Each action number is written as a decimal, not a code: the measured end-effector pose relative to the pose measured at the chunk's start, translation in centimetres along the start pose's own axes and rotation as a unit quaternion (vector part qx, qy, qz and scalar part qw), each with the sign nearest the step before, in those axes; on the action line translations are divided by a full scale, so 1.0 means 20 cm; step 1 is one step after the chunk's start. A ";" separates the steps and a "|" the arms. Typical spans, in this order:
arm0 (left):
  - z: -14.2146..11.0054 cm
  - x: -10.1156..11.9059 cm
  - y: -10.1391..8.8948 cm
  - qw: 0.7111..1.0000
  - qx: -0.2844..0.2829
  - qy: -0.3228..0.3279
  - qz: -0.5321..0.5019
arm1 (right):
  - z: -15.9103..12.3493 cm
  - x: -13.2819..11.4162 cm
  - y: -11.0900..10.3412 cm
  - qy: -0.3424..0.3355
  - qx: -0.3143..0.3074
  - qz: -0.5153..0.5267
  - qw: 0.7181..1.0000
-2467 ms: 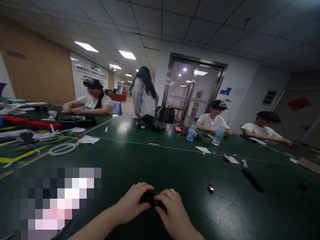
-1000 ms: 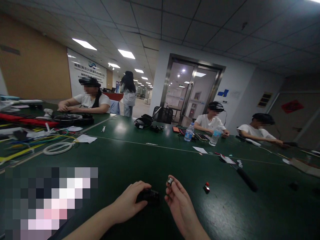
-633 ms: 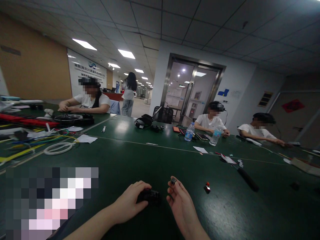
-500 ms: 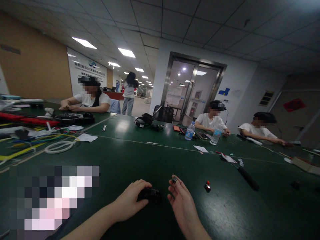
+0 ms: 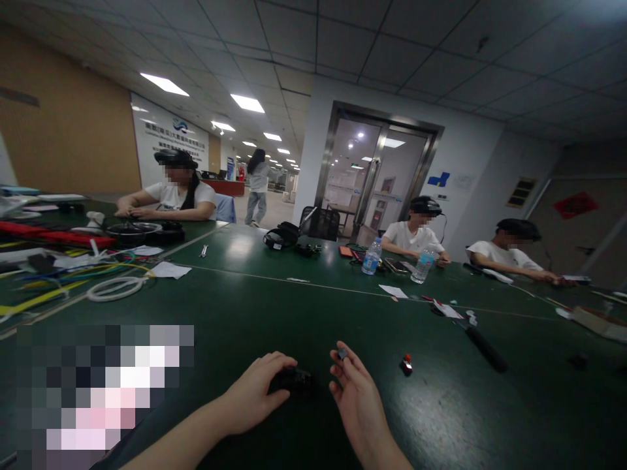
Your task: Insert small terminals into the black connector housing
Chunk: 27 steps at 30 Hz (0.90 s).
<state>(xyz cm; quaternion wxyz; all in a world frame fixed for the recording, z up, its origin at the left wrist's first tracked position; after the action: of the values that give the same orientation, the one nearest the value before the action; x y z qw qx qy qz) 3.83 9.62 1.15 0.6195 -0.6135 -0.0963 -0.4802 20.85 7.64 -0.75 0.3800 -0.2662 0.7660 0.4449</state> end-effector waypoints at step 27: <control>0.01 -0.02 0.00 1.000 0.001 -0.024 0.000 | 0.01 -0.01 -0.02 -0.016 0.026 -0.003 1.000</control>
<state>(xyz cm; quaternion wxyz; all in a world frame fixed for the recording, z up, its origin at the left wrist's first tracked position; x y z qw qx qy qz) 3.74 9.87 0.94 0.6179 -0.6239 -0.1115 -0.4653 21.26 7.70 -0.84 0.4004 -0.2514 0.7704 0.4276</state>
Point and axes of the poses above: each hand's wrist, its own z-axis towards the middle knuckle, its own y-axis out of the palm, x = y × z, the point moved 8 cm from there along z, towards the middle knuckle, and after that the axes turned 8 degrees about x, right-handed, at the moved point
